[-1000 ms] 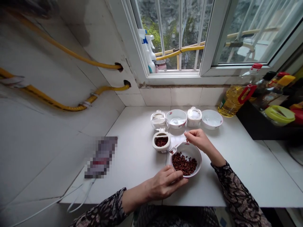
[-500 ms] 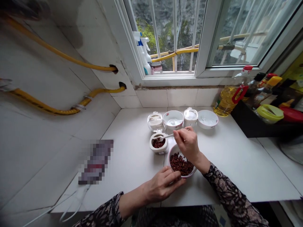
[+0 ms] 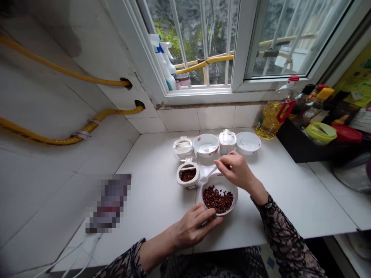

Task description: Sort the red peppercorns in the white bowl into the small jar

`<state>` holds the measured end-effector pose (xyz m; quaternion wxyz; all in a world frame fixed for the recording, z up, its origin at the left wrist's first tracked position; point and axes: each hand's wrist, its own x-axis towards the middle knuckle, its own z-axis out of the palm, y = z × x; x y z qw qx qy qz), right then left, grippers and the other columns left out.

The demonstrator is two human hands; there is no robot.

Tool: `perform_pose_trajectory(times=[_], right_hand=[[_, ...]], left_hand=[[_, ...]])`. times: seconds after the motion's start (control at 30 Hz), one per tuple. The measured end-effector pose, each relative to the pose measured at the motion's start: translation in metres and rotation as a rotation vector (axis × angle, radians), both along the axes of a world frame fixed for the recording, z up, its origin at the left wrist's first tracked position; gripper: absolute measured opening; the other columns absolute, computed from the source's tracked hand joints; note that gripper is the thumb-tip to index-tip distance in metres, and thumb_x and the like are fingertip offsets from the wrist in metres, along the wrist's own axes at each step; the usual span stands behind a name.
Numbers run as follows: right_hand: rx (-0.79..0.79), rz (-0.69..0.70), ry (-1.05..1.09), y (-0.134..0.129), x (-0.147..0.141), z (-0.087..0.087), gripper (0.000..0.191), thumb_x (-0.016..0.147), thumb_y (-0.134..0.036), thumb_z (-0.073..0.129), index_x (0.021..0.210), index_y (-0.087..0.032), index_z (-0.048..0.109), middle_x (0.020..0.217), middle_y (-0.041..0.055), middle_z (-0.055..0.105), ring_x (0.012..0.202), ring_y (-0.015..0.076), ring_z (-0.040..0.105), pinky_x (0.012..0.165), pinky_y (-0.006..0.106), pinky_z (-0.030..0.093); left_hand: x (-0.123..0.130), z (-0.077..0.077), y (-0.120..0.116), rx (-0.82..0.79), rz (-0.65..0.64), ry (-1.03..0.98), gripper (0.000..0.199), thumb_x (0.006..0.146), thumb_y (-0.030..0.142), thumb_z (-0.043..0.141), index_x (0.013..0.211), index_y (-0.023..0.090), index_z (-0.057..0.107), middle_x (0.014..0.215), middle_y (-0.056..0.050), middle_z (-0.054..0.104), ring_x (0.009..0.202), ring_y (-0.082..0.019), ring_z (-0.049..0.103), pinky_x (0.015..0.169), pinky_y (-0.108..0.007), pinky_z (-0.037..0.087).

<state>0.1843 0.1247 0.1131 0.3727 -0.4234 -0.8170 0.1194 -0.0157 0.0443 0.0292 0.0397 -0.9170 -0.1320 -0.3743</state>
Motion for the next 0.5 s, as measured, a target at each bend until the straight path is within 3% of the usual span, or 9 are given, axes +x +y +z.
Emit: perform_pose_trajectory(times=[0.13,0.33,0.5], right_hand=[[-0.147,0.009,-0.14,0.013,0.017,-0.011,0.049,0.096,-0.04,0.045,0.051,-0.02,0.046,0.046,-0.0035,0.043,0.048,0.0099,0.028,0.064,0.031,0.033],[-0.091,0.014,-0.317,0.013,0.009,-0.028,0.043,0.096,-0.03,0.045,0.055,-0.018,0.051,0.052,-0.0006,0.054,0.049,0.0094,0.033,0.067,0.03,0.031],[-0.007,0.073,-0.354,0.008,0.005,-0.024,0.042,0.097,-0.027,0.044,0.056,-0.018,0.051,0.054,-0.0006,0.055,0.05,0.0096,0.033,0.068,0.03,0.032]], left_hand=[[-0.001,-0.001,-0.001,-0.011,0.017,0.029,0.016,0.096,0.012,0.054,0.109,0.011,0.063,0.096,-0.007,0.061,0.073,-0.013,0.052,0.067,-0.028,0.045],[0.0,0.004,-0.001,-0.014,0.005,0.002,0.019,0.098,0.01,0.046,0.108,0.01,0.063,0.093,-0.007,0.062,0.068,-0.012,0.051,0.065,-0.028,0.044],[0.0,0.004,-0.001,-0.029,0.003,0.003,0.021,0.098,0.008,0.043,0.108,0.01,0.062,0.094,-0.006,0.062,0.07,-0.012,0.051,0.066,-0.028,0.043]])
